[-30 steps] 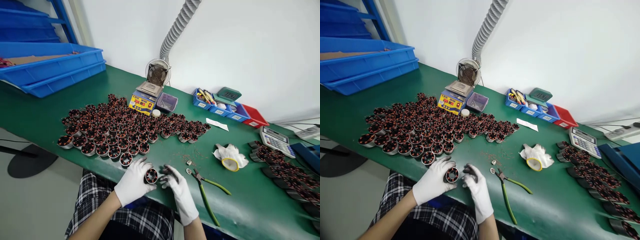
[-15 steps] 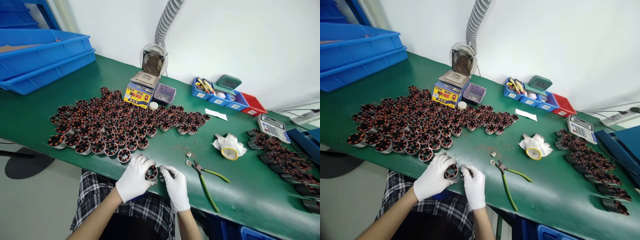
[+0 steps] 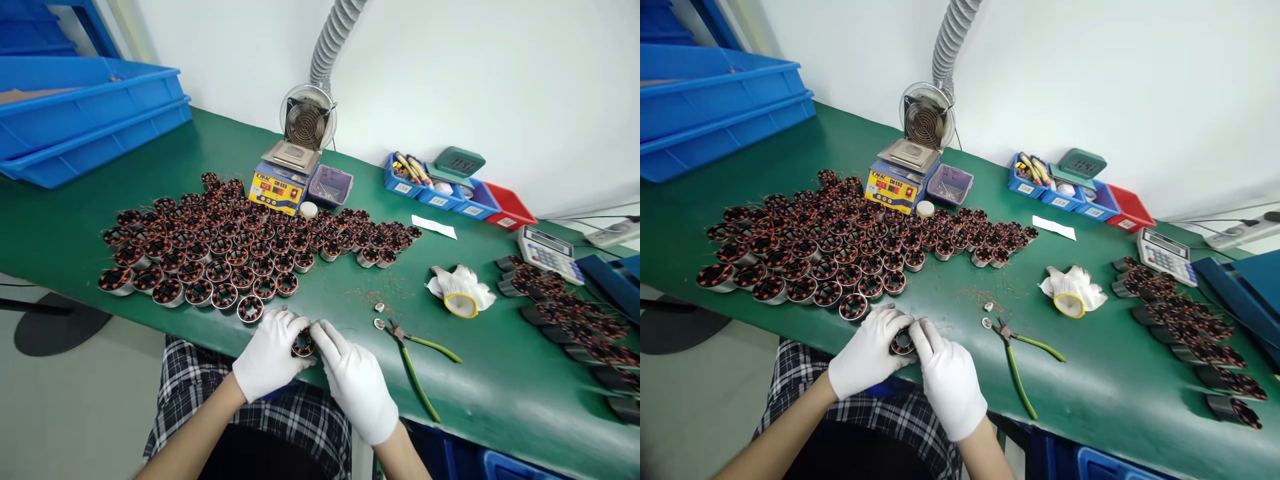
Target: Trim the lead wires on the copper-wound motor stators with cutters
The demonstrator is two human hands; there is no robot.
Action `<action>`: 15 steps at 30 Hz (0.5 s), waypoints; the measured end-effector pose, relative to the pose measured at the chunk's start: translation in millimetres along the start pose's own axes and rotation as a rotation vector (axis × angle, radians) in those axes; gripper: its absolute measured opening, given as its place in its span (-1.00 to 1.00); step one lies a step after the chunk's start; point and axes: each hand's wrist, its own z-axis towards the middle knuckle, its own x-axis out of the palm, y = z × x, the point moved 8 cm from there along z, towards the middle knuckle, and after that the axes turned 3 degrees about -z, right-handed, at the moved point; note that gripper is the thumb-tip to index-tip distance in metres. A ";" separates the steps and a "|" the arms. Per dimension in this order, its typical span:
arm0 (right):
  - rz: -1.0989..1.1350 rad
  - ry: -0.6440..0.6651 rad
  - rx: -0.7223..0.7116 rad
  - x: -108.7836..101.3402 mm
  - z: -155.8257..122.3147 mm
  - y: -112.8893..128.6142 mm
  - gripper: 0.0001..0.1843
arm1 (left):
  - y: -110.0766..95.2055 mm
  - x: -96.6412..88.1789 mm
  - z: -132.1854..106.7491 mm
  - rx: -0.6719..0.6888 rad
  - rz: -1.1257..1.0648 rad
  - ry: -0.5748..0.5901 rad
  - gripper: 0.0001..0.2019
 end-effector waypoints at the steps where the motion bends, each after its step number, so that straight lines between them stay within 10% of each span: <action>1: -0.109 0.028 -0.029 4.2 2.3 2.2 -0.51 | 0.1 0.3 0.0 -0.003 -0.002 0.004 -0.47; 8: -0.339 0.014 -0.167 2.1 12.0 6.1 -0.68 | 1.7 1.5 -1.3 -0.010 0.010 0.012 -0.51; 15: -0.253 -0.291 -0.306 -23.2 -3.5 25.7 -0.74 | -0.7 0.3 -0.5 0.004 0.023 0.006 -0.55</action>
